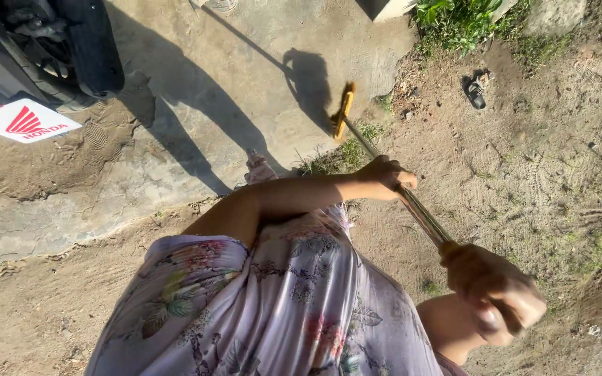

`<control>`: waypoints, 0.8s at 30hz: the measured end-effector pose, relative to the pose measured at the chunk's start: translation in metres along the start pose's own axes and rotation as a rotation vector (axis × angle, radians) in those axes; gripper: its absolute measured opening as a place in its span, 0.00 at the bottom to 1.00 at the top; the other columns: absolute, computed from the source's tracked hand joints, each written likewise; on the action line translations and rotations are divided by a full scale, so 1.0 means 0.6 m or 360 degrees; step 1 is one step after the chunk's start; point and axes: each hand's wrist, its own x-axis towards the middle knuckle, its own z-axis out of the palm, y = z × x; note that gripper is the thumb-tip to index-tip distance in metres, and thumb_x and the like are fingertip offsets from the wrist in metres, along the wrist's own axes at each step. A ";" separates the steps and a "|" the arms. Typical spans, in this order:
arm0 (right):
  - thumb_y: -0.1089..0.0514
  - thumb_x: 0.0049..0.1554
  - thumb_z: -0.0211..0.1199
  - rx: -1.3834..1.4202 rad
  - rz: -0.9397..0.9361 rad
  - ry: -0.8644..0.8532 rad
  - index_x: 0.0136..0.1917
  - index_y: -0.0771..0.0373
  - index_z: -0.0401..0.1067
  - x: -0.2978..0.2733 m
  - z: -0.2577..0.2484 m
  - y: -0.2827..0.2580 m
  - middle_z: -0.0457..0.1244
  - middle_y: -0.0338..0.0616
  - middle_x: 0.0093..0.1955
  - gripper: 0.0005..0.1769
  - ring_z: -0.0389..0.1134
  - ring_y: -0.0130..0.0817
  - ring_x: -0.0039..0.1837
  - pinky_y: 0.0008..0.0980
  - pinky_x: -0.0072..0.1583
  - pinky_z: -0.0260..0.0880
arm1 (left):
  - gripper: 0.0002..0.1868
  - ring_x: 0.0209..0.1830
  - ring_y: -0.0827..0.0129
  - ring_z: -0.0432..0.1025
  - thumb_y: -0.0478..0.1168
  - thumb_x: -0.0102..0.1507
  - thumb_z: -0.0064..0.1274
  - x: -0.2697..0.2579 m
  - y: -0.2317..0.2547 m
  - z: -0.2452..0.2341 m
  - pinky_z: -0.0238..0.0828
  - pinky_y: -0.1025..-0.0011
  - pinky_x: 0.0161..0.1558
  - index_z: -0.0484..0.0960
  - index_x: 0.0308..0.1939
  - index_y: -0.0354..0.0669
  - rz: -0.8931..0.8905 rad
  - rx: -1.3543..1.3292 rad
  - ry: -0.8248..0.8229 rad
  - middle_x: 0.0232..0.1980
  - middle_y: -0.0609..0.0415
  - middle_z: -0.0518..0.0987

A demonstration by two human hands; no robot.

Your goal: Sweeping a concrete outdoor area using a broom and a dustpan.

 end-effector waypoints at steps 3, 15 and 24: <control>0.47 0.67 0.47 0.0167 -0.0175 0.0200 0.34 0.56 0.60 -0.034 -0.109 -0.018 0.58 0.34 0.27 0.20 0.61 0.28 0.29 0.34 0.37 0.70 | 0.10 0.30 0.69 0.76 0.42 0.63 0.61 -0.014 0.047 -0.058 0.69 0.60 0.45 0.81 0.48 0.50 0.0133 -0.0054 0.0009 0.28 0.58 0.82; 0.51 0.66 0.56 0.0293 0.0636 0.0175 0.33 0.60 0.62 -0.010 -0.307 0.207 0.61 0.41 0.35 0.21 0.64 0.37 0.41 0.41 0.53 0.67 | 0.23 0.42 0.65 0.78 0.41 0.60 0.59 0.185 -0.128 0.030 0.76 0.65 0.48 0.80 0.60 0.58 -0.1081 -0.0336 -0.0032 0.45 0.56 0.84; 0.56 0.64 0.52 0.0151 0.0087 -0.0158 0.33 0.58 0.64 0.005 -0.581 0.098 0.61 0.38 0.27 0.17 0.66 0.30 0.32 0.40 0.43 0.71 | 0.17 0.26 0.64 0.78 0.36 0.60 0.56 0.437 0.053 0.020 0.69 0.57 0.44 0.78 0.53 0.48 -0.0289 -0.0139 0.0162 0.27 0.55 0.81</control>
